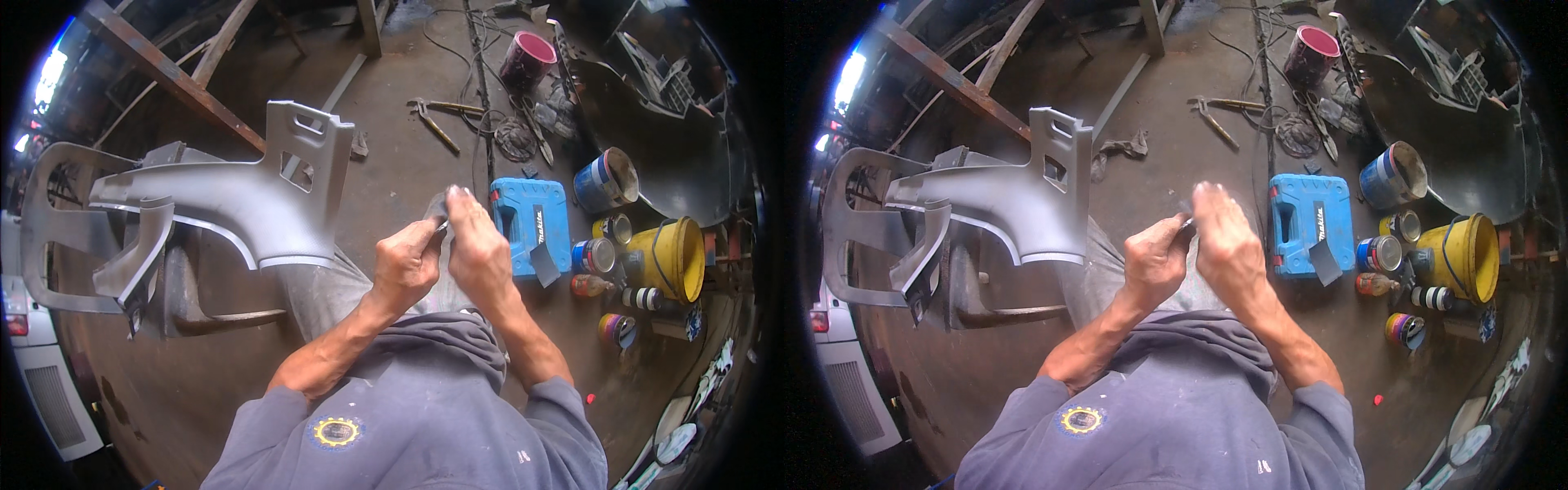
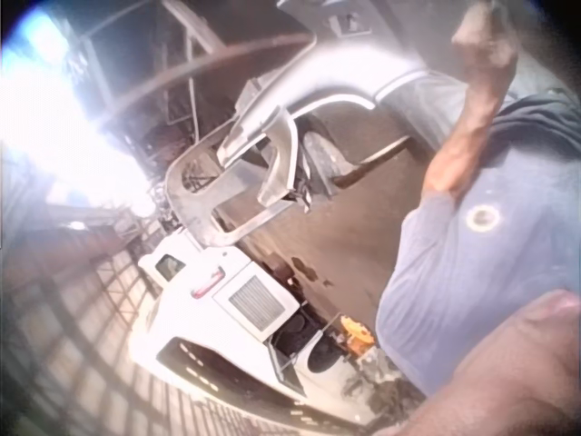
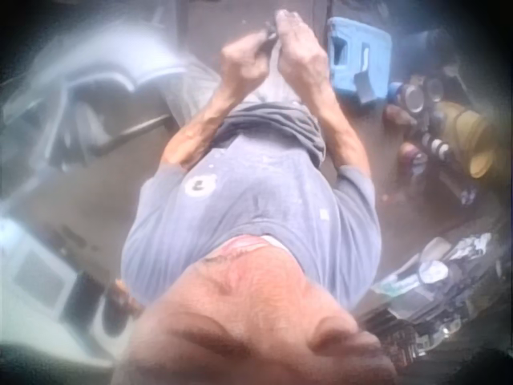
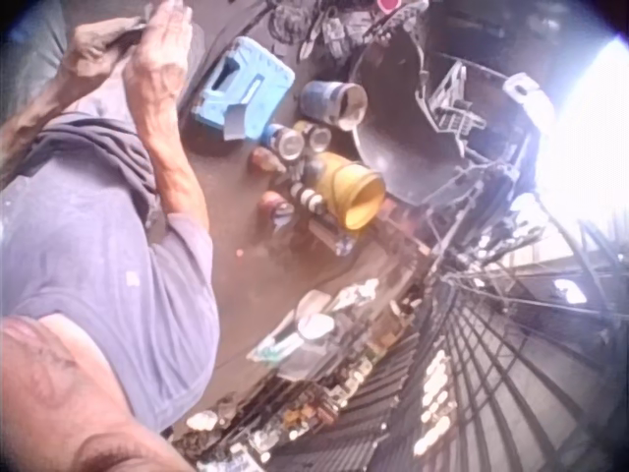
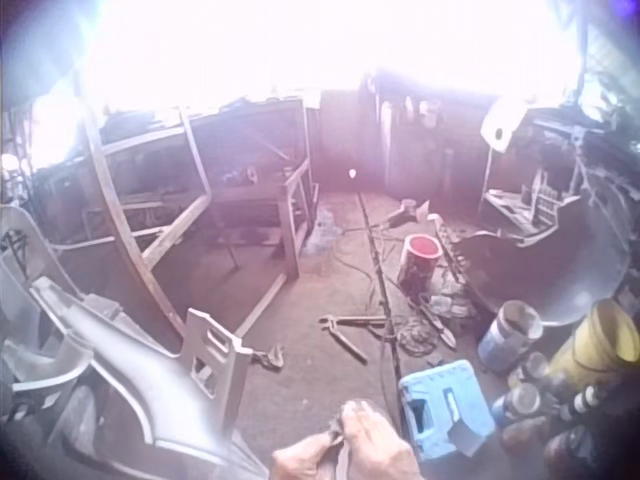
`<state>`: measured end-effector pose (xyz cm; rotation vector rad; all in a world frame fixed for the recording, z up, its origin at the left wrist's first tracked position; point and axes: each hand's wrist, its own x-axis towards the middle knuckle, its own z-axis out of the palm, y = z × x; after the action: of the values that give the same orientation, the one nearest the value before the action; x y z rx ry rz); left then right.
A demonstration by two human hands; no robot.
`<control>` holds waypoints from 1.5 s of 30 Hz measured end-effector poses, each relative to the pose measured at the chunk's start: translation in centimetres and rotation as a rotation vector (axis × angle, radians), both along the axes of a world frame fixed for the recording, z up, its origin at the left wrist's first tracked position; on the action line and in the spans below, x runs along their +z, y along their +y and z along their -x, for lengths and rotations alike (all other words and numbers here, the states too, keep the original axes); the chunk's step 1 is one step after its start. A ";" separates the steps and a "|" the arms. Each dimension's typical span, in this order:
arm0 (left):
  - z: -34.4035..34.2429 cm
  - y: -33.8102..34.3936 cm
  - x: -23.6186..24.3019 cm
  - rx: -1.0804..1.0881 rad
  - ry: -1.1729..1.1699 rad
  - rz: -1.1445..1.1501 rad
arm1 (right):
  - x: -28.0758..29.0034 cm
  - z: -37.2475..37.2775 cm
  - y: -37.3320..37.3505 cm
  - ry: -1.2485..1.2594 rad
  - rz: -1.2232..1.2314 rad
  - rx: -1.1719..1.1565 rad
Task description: The person holds a large grey plastic car part and rubs its surface with a small sanding block. They repeatedly move the block over the same areas, then set the part down and continue sanding a small detached piece.
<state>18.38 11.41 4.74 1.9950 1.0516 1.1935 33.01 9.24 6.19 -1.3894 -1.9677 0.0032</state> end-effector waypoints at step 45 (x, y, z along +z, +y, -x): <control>1.5 -0.8 -2.5 -0.087 -0.086 0.156 | 2.3 3.3 -2.0 -0.099 -0.008 0.113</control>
<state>16.91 10.63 2.29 1.8348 0.9738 1.1065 29.69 7.22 8.49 -1.2941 -2.1237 -0.0221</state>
